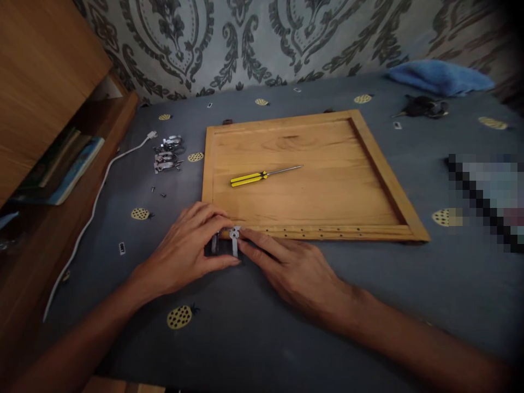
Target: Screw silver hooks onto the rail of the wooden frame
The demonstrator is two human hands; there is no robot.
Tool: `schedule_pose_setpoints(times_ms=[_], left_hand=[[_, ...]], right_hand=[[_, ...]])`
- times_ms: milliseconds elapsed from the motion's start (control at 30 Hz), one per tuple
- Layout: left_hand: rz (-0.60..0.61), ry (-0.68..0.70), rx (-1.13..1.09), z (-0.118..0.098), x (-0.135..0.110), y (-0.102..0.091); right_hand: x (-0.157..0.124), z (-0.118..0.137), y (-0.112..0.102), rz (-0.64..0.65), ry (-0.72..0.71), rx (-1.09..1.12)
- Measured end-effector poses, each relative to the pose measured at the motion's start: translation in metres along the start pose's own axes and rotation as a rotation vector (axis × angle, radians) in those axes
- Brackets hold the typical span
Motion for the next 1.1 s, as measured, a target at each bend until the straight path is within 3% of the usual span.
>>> schedule_pose_setpoints(times_ms=[200,500,1100], left_hand=[[-0.003,-0.023,-0.029,0.0017,0.0006,-0.0003],[0.006,-0.014,-0.029,0.0003,0.0016,-0.0011],[0.018,-0.032,-0.044,0.0016,0.0023,-0.0013]], right_hand=[[-0.0026,-0.0037,-0.0063,-0.089,0.039,0.076],[-0.0027,-0.0055,-0.0095,-0.123,0.044,0.097],[-0.0004,-0.0026,-0.0029,-0.034,0.038,0.007]])
Point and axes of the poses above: each hand's wrist, its own x-axis towards the middle knuckle, its own y-axis out of the palm, z = x × y, the point moved 7 cm from there along x, towards the middle knuckle, and after that the axes turned 7 degrees about -z, right-handed, at the moved point
